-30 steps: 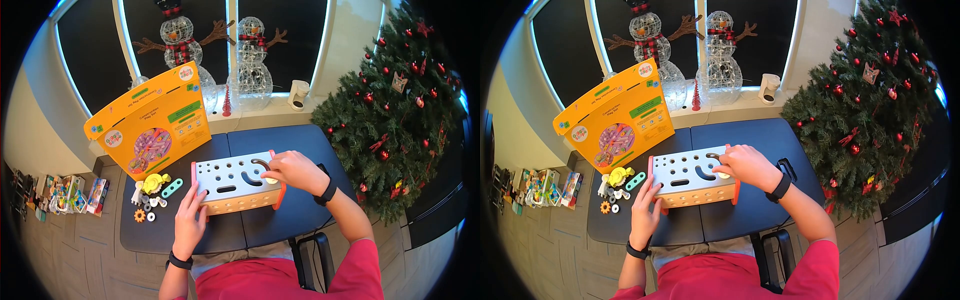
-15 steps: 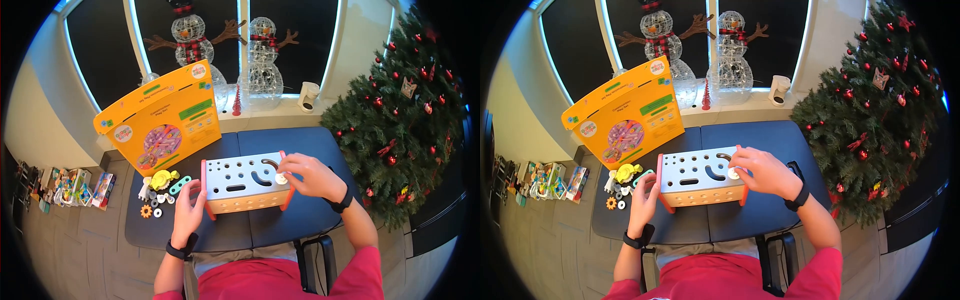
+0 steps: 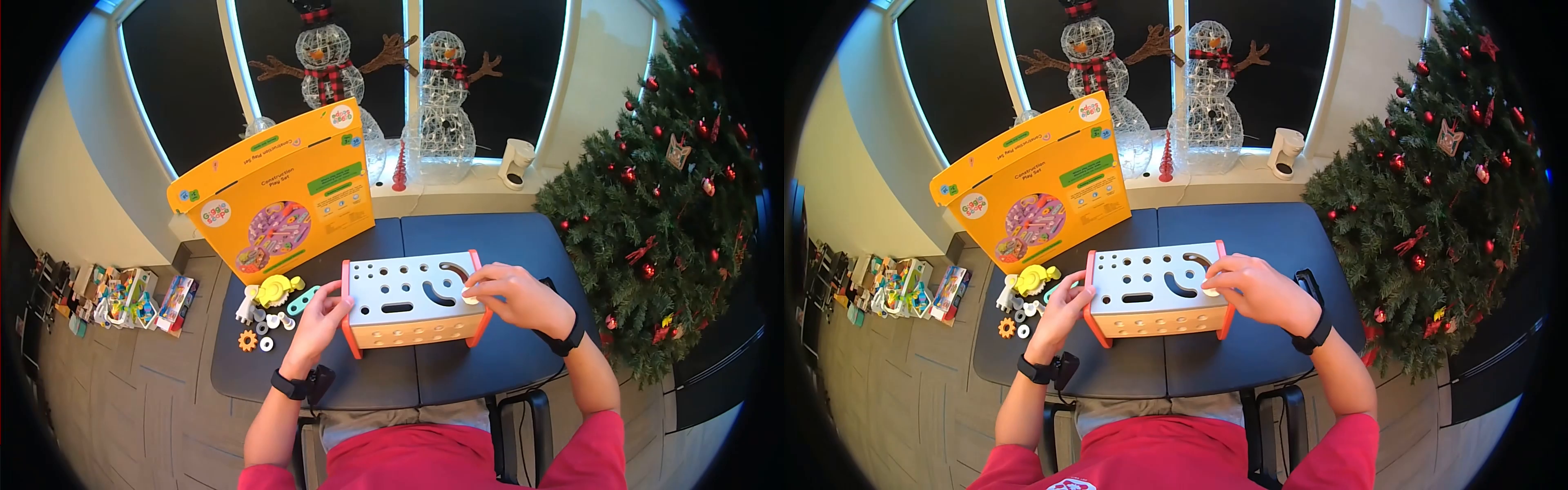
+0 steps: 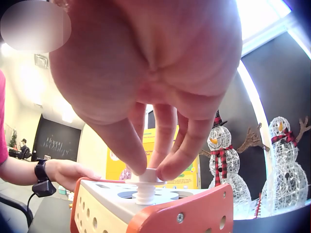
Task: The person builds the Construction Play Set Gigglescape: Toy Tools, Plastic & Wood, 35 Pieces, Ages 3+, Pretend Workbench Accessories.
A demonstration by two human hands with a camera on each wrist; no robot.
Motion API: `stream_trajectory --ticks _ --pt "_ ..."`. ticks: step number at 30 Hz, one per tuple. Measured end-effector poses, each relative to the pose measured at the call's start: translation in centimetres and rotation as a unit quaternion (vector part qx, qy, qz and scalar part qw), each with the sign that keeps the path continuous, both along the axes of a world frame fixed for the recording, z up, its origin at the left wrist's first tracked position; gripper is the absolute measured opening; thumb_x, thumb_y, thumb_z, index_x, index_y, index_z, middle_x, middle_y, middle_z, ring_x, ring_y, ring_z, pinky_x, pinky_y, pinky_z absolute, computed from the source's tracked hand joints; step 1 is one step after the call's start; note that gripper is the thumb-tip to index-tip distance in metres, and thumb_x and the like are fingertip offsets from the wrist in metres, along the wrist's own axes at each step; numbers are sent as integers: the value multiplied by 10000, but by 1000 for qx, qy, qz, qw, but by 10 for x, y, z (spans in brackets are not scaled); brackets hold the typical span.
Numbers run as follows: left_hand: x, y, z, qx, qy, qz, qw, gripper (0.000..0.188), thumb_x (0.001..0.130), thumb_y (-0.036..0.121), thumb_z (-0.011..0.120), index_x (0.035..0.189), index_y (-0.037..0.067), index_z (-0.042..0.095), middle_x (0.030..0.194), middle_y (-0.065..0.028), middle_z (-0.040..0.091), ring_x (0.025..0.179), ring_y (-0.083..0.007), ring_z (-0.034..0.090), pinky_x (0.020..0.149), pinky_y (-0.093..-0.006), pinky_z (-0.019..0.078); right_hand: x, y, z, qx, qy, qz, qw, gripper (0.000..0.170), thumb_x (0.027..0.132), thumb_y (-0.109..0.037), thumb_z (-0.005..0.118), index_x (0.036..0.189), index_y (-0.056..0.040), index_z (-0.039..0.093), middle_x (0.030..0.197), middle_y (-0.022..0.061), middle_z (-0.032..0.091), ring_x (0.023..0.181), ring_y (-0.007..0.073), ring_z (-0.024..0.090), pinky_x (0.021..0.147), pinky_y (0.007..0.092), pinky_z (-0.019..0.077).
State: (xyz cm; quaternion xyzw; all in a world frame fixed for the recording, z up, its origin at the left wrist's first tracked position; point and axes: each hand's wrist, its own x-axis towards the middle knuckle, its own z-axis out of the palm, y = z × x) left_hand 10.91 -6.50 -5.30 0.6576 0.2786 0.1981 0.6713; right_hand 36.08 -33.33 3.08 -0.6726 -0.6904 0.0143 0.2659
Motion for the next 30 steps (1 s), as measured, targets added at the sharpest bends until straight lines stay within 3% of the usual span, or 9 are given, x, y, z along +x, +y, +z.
stream_trajectory --ticks 6,11,18,23,27,29,30 --pt "-1 -1 -4 -47 -39 3 998 604 1036 160 725 1545 -49 476 1220 -157 739 1092 -180 709 968 -330 559 -6 5 0 -15 29 -57 998 172 928 -121 761 1060 -13 784 1004 159 722 920 379 701 827 453 559" --pt "0 -4 -11 -48 -86 17 995 559 1034 94 710 1535 -45 504 1222 -140 739 1084 -168 709 984 -323 557 -13 7 3 -42 10 -112 993 287 931 -260 790 847 -7 683 818 168 689 799 409 678 716 481 537" --pt "1 -11 -17 -44 -135 17 990 554 1025 41 689 1540 -35 502 1252 -146 730 1102 -168 704 1001 -324 554 -21 6 -7 -17 -53 -157 986 364 958 -305 773 768 -21 647 713 155 658 669 391 643 613 471 505" --pt "-2 -17 -18 -32 -173 26 984 580 1016 16 681 1557 -29 476 1306 -156 704 1164 -186 683 1033 -341 544 -21 1 -18 -47 -120 -186 974 461 1061 -365 618 726 -64 711 622 189 653 591 436 649 601 494 527" --pt "-6 -21 -24 -17 -175 34 984 594 1007 7 688 1559 -36 473 1340 -157 689 1218 -193 658 1075 -356 522 -32 -7 3 -103 -118 -225 962 375 1049 -322 638 786 -64 709 773 163 724 705 380 699 606 479 526" --pt "-7 -24 -25 -19 -181 43 982 609 998 -1 698 1561 -46 471 1365 -156 677 1256 -197 638 1110 -366 500 -37 -12 8 -10 -107 -192 975 169 995 -186 687 899 -50 715 998 119 763 894 320 715 696 446 562" --pt "-8 -24 -26 -20 -180 42 983 609 998 -1 698 1561 -46 471 1365 -156 677 1256 -197 638 1110 -366 500 -37 -14 5 -11 -106 -193 975 169 995 -186 687 899 -50 715 998 119 763 894 320 715 696 446 562"
